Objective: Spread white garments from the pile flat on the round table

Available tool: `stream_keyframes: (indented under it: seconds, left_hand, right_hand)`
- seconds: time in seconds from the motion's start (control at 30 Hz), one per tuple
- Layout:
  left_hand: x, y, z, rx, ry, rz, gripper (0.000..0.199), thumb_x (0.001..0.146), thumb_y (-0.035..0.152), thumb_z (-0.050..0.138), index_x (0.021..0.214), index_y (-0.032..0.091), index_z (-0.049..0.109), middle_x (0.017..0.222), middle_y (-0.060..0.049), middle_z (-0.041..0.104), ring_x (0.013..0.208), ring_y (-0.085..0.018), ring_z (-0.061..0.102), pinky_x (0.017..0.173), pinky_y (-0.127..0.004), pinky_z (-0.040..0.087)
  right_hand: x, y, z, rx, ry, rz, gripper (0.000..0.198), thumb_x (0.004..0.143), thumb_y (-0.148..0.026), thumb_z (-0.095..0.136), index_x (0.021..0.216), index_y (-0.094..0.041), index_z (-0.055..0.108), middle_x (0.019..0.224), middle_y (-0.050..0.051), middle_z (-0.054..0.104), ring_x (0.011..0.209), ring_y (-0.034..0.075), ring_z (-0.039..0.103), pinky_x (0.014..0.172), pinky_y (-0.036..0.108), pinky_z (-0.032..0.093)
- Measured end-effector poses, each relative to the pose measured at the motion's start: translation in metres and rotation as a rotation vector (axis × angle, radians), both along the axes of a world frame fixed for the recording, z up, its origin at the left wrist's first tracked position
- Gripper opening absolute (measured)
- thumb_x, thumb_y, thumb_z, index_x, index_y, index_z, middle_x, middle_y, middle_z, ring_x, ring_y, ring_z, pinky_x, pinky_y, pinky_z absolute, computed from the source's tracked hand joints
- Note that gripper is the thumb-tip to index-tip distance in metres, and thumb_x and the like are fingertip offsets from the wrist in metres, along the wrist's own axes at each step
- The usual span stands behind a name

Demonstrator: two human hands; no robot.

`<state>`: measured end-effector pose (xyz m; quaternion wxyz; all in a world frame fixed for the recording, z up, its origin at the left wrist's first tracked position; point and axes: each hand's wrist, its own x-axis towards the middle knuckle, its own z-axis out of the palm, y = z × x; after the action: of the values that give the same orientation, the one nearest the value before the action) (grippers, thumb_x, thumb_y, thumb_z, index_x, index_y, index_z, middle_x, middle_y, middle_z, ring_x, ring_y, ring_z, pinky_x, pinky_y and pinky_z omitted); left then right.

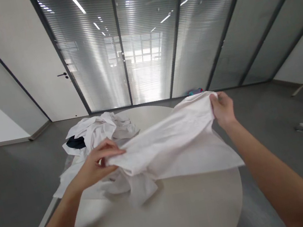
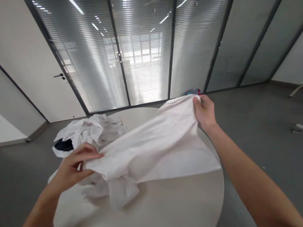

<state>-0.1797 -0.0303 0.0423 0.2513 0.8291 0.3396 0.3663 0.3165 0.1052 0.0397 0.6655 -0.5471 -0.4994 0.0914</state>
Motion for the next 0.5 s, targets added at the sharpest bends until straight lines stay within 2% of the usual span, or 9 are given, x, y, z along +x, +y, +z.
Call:
stream_keyframes:
  seconds: [0.1, 0.13, 0.17, 0.23, 0.3, 0.37, 0.5]
  left_hand:
    - [0.016, -0.016, 0.008, -0.271, 0.306, -0.384, 0.048, 0.079, 0.036, 0.078, 0.125, 0.038, 0.068, 0.112, -0.005, 0.071, 0.097, -0.022, 0.068, 0.083, -0.030, 0.054]
    - [0.021, -0.017, 0.010, -0.332, 0.343, -0.455, 0.049, 0.080, 0.036, 0.077, 0.128, 0.038, 0.066, 0.113, -0.004, 0.072, 0.096, -0.022, 0.069, 0.082, -0.029, 0.054]
    - [0.026, -0.016, 0.012, -0.360, 0.347, -0.471, 0.047, 0.083, 0.037, 0.074, 0.129, 0.037, 0.066, 0.114, -0.004, 0.072, 0.096, -0.022, 0.069, 0.078, -0.028, 0.054]
    - [0.039, -0.006, 0.016, -0.328, 0.295, -0.372, 0.037, 0.089, 0.037, 0.066, 0.126, 0.034, 0.068, 0.115, -0.005, 0.073, 0.096, -0.022, 0.070, 0.069, -0.026, 0.054]
    - [0.057, 0.014, 0.022, -0.234, 0.228, -0.235, 0.034, 0.090, 0.039, 0.063, 0.123, 0.032, 0.069, 0.118, -0.006, 0.072, 0.099, -0.023, 0.069, 0.065, -0.026, 0.053]
    - [0.081, 0.042, 0.026, -0.143, 0.174, -0.161, 0.043, 0.087, 0.041, 0.066, 0.129, 0.031, 0.065, 0.126, -0.006, 0.068, 0.108, -0.025, 0.066, 0.072, -0.029, 0.053]
    - [0.127, 0.101, 0.019, -0.058, 0.242, -0.123, 0.083, 0.077, 0.045, 0.074, 0.151, 0.025, 0.040, 0.151, -0.011, 0.046, 0.132, -0.032, 0.050, 0.100, -0.039, 0.044]
  right_hand:
    - [0.011, -0.010, -0.017, -0.278, -0.322, 0.028, 0.032, 0.075, -0.051, 0.065, 0.078, -0.020, 0.065, 0.069, 0.003, 0.064, 0.062, 0.018, 0.056, 0.062, 0.032, 0.046]
    - [0.012, -0.013, -0.025, -0.389, -0.414, 0.075, 0.031, 0.074, -0.050, 0.068, 0.075, -0.020, 0.067, 0.070, 0.004, 0.066, 0.065, 0.021, 0.060, 0.065, 0.033, 0.047]
    - [0.012, -0.016, -0.034, -0.481, -0.489, 0.122, 0.030, 0.073, -0.050, 0.069, 0.072, -0.020, 0.067, 0.071, 0.006, 0.068, 0.070, 0.023, 0.063, 0.068, 0.034, 0.048]
    - [0.009, -0.021, -0.048, -0.560, -0.591, 0.195, 0.030, 0.074, -0.051, 0.069, 0.073, -0.021, 0.069, 0.076, 0.008, 0.071, 0.078, 0.027, 0.067, 0.073, 0.036, 0.050]
    - [0.001, -0.026, -0.055, -0.506, -0.665, 0.237, 0.030, 0.081, -0.052, 0.063, 0.081, -0.023, 0.071, 0.081, 0.008, 0.073, 0.081, 0.027, 0.068, 0.074, 0.035, 0.050]
    - [-0.009, -0.032, -0.050, -0.385, -0.727, 0.234, 0.032, 0.089, -0.050, 0.053, 0.093, -0.023, 0.070, 0.083, 0.008, 0.073, 0.077, 0.025, 0.068, 0.072, 0.034, 0.049]
    - [-0.026, -0.043, -0.010, -0.069, -0.724, 0.034, 0.034, 0.095, -0.048, 0.045, 0.102, -0.021, 0.065, 0.081, 0.008, 0.070, 0.071, 0.024, 0.065, 0.067, 0.033, 0.047]
